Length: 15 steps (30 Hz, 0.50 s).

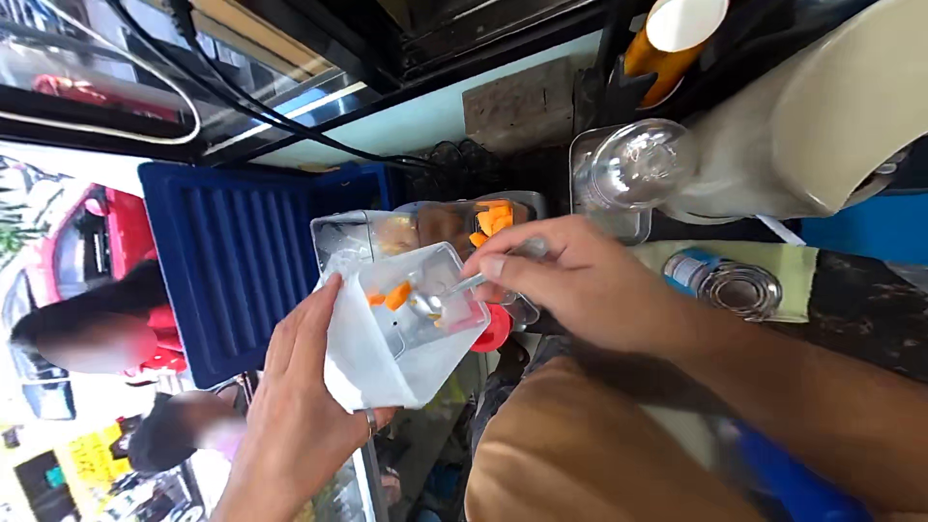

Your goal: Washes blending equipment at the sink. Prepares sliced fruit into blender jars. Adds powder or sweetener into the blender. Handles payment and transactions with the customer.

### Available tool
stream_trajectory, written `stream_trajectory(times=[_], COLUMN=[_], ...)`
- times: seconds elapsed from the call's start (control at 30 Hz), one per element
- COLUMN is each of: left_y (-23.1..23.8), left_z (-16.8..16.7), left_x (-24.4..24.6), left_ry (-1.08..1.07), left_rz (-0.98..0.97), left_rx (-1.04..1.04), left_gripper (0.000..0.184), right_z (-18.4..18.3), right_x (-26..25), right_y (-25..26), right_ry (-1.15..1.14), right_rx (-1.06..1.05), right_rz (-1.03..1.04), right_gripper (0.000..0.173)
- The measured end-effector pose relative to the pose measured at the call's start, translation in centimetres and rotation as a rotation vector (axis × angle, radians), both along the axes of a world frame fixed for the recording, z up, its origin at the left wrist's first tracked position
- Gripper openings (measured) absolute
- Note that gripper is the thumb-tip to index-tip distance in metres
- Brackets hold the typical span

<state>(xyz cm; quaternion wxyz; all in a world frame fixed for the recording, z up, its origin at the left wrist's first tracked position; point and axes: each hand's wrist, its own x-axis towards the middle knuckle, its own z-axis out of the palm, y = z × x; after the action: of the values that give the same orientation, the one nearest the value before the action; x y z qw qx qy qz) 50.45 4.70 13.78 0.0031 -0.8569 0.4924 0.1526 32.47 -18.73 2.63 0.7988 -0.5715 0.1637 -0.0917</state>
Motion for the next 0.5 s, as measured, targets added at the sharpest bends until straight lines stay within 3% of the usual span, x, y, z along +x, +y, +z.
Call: stream_trajectory(times=[0.13,0.27,0.37,0.5], left_y=[2.5,2.2,1.6,1.3], left_z=[-0.9,-0.9,-0.7,-0.3], left_x=[0.0,-0.2,-0.2,0.1], left_ry=[0.024,0.028,0.013,-0.011], left_rz=[0.013,0.023,0.041,0.041], left_rx=[-0.058,-0.045,-0.03,0.015], left_gripper=[0.119,0.117,0.12,0.122], right_z=[-0.4,-1.1,-1.8,-2.7], right_x=[1.6,5.1,6.2,4.1], right_y=[2.3,5.5,6.5,4.5], right_ry=[0.026,0.026,0.094,0.144], right_rx=[-0.036,-0.221,-0.397,-0.364], right_rz=[0.094,0.279,0.228,0.146], right_gripper=[0.027,0.033,0.031,0.028])
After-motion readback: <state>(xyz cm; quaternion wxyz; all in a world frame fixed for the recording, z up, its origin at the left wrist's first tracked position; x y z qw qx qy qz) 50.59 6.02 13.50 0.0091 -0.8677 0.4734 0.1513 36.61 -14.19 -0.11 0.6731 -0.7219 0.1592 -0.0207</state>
